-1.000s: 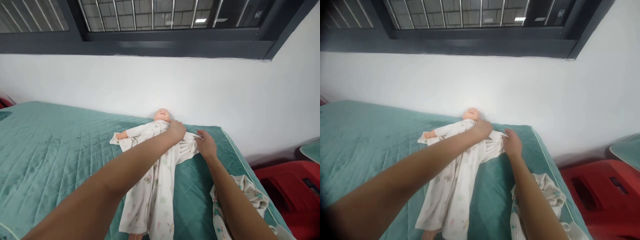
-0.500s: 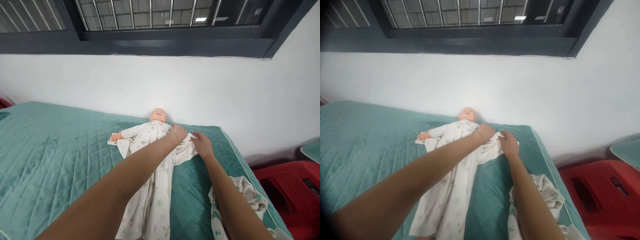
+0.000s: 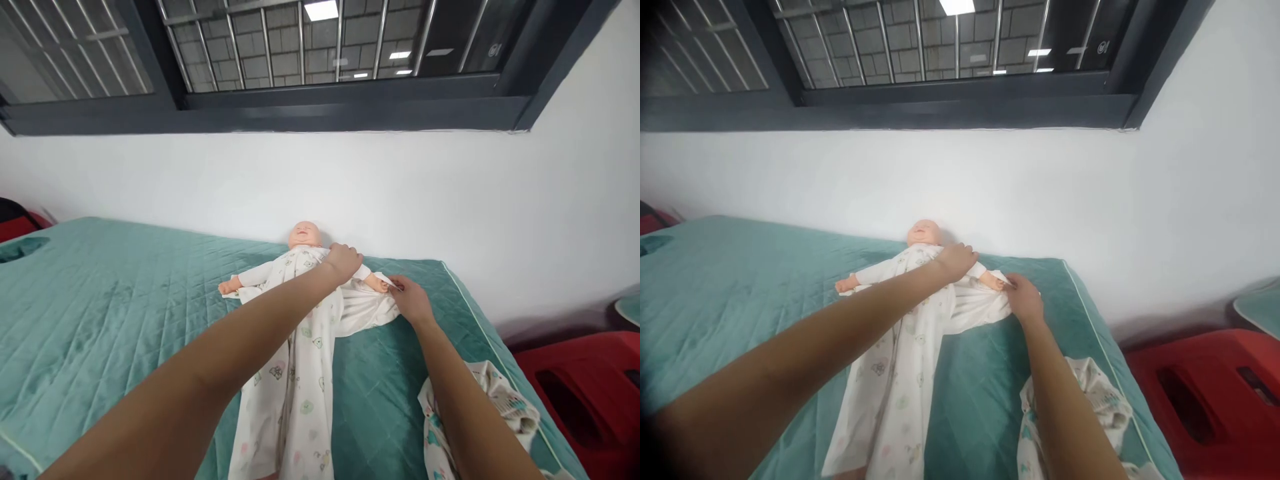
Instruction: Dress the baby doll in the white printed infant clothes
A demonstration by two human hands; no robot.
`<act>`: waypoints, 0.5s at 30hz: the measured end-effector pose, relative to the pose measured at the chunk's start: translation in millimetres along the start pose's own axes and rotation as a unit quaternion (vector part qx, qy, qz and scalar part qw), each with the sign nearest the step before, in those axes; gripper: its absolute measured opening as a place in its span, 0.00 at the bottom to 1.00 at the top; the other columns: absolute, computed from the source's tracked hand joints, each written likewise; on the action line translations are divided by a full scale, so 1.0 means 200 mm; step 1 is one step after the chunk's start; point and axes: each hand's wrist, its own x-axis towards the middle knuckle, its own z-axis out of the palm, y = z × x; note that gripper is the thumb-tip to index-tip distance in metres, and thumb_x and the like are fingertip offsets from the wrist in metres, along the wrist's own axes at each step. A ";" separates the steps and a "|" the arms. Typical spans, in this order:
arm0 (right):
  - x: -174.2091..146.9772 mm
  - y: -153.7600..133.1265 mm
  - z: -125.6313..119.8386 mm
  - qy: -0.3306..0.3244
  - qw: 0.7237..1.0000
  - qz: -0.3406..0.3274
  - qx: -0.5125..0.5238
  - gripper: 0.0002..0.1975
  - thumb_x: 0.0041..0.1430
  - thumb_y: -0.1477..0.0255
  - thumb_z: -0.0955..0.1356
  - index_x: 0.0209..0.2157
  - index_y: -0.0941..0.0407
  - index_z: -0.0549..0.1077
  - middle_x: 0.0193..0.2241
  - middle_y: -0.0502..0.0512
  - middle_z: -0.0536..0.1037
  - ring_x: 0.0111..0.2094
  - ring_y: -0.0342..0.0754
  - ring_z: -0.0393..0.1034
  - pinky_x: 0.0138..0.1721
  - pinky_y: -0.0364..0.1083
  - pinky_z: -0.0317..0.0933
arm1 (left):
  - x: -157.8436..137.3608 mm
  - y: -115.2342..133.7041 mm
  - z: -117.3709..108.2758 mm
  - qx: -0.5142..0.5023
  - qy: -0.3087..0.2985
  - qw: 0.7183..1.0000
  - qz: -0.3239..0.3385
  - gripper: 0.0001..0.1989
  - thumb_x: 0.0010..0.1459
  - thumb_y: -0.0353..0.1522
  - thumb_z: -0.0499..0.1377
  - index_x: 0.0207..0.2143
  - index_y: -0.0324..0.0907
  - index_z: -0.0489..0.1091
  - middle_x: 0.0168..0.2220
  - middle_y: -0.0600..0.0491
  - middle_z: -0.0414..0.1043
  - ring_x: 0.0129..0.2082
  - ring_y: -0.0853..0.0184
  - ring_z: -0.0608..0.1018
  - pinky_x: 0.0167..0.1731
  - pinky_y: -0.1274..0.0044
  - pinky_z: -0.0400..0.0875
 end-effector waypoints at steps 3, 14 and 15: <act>0.03 0.03 0.00 0.006 0.999 -0.001 0.037 0.13 0.51 0.66 0.68 0.38 0.52 0.80 0.39 0.56 0.84 0.42 0.57 0.77 0.45 0.53 0.68 | 0.00 0.01 0.02 -0.004 0.003 1.000 0.004 0.19 0.61 0.24 0.55 0.54 0.36 0.67 0.51 0.37 0.72 0.50 0.52 0.75 0.45 0.64 0.67; 0.03 0.05 -0.01 0.078 0.989 -0.042 0.116 0.19 0.45 0.75 0.61 0.37 0.56 0.79 0.39 0.59 0.83 0.42 0.54 0.77 0.49 0.56 0.69 | 0.03 0.10 0.09 -0.066 -0.002 0.998 -0.017 0.21 0.58 0.29 0.60 0.54 0.35 0.68 0.52 0.38 0.72 0.52 0.50 0.74 0.47 0.62 0.67; 0.01 0.02 -0.02 0.089 0.988 -0.051 0.112 0.19 0.46 0.75 0.61 0.38 0.56 0.78 0.42 0.60 0.82 0.45 0.55 0.76 0.52 0.57 0.67 | 0.02 0.09 0.08 -0.074 0.000 0.997 -0.021 0.20 0.58 0.30 0.61 0.53 0.36 0.68 0.52 0.39 0.72 0.52 0.50 0.74 0.48 0.62 0.68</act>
